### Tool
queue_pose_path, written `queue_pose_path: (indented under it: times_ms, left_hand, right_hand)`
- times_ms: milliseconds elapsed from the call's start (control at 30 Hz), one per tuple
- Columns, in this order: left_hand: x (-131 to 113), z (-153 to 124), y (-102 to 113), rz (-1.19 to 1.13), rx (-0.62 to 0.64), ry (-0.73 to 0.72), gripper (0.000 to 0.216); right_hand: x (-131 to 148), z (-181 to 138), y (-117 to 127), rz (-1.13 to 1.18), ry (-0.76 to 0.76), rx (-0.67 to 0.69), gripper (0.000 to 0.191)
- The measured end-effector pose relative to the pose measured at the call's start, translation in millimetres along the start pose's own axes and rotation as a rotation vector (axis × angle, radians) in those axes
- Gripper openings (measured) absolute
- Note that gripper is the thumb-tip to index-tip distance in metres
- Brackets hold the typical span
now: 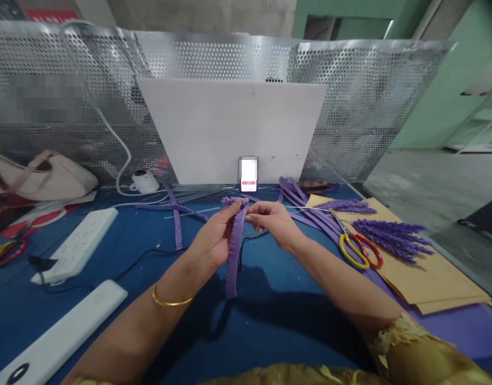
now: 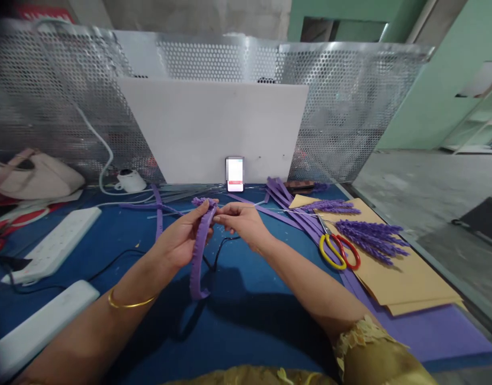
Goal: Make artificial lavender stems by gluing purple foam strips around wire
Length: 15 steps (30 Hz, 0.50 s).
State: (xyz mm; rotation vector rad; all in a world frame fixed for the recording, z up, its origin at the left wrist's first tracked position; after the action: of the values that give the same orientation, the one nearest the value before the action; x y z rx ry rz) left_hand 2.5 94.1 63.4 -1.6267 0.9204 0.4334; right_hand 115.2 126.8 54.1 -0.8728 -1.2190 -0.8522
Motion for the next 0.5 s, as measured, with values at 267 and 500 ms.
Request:
queue_pose_path:
  times_ms: [267, 500]
  left_hand:
    - [9, -20, 9, -0.072, 0.013, 0.05, 0.01]
    - [38, -30, 30, -0.201, 0.035, 0.187, 0.021]
  right_hand:
    - [-7, -32, 29, 0.052, 0.083, -0.169, 0.031]
    - [-28, -61, 90, -0.272, 0.106, -0.587, 0.033]
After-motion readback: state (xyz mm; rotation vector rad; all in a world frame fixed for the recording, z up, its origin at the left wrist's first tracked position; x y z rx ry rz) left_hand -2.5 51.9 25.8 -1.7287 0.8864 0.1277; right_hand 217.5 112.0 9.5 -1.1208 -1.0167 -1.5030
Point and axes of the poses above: each hand's wrist, its own z-axis towards the middle knuckle, its own y-axis out of the back of the hand, x = y × z, the point moved 7 cm from there along z, towards the middle knuckle, and after that the axes turned 9 degrees about x, right-handed, at the moved point
